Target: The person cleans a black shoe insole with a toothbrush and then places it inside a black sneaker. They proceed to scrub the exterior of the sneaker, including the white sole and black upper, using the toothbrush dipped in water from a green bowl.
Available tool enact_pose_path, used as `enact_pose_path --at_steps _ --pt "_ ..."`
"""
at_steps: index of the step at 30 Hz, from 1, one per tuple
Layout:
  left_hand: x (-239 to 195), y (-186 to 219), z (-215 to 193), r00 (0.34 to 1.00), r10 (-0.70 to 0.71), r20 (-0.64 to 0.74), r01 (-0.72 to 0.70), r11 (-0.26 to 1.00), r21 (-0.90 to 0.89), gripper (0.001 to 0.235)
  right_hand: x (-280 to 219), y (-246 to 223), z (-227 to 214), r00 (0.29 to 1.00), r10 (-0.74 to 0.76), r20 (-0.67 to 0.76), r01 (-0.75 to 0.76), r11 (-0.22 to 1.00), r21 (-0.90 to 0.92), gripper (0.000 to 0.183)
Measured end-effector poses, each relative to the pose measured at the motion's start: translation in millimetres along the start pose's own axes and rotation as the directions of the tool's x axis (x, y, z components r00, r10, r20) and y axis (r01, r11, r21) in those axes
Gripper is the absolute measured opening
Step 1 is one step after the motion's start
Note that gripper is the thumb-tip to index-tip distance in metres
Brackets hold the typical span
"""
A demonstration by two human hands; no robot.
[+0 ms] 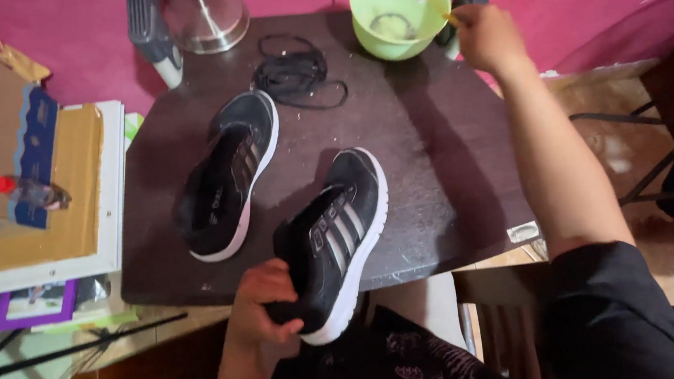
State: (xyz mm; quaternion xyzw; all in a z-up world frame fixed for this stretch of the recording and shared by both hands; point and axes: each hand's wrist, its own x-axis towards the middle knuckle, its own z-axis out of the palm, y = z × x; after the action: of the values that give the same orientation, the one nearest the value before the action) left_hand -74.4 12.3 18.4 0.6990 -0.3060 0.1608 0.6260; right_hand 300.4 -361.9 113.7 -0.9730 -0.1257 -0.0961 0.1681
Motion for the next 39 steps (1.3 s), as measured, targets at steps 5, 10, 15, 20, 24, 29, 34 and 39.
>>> enact_pose_path --at_steps 5,10,15,20,24,29,34,39 --pt "-10.8 -9.0 4.8 0.998 0.003 -0.067 -0.004 1.0 -0.018 0.044 48.7 -24.3 19.9 0.963 0.235 0.136 -0.186 0.936 -0.298 0.051" --pt "-16.2 -6.5 8.1 0.993 0.014 -0.121 -0.017 0.999 -0.027 0.04 70.8 -36.6 40.5 0.909 0.338 0.244 -0.192 0.859 -0.474 0.03" --pt "-29.6 1.9 18.8 0.961 -0.185 -0.206 0.186 0.982 -0.017 0.076 58.9 -35.1 22.6 0.938 0.297 0.181 -0.226 0.916 -0.331 0.054" --pt "34.4 67.1 21.3 0.987 -0.152 -0.044 0.156 0.982 0.103 0.048 7.2 -39.1 -3.8 0.954 0.283 0.094 -0.284 0.959 -0.012 0.052" --pt "79.7 86.3 22.9 0.99 0.038 0.136 -0.09 0.911 0.402 0.043 -16.6 -17.4 9.8 0.965 0.248 0.091 -0.255 0.964 0.081 0.058" --pt "123.7 94.1 31.1 0.981 -0.194 0.023 0.17 0.907 0.386 0.059 -25.9 9.3 32.1 0.996 0.033 -0.088 -0.026 0.997 0.073 0.046" --pt "142.4 82.0 35.8 0.973 -0.227 -0.042 0.231 0.959 0.163 0.04 -35.5 -3.9 19.7 0.988 0.012 -0.154 0.011 0.989 0.15 0.043" --pt "132.3 62.0 46.3 0.987 -0.153 -0.047 0.159 0.966 0.202 0.05 -37.3 -9.3 22.0 0.982 -0.01 -0.19 0.039 0.988 0.147 0.042"
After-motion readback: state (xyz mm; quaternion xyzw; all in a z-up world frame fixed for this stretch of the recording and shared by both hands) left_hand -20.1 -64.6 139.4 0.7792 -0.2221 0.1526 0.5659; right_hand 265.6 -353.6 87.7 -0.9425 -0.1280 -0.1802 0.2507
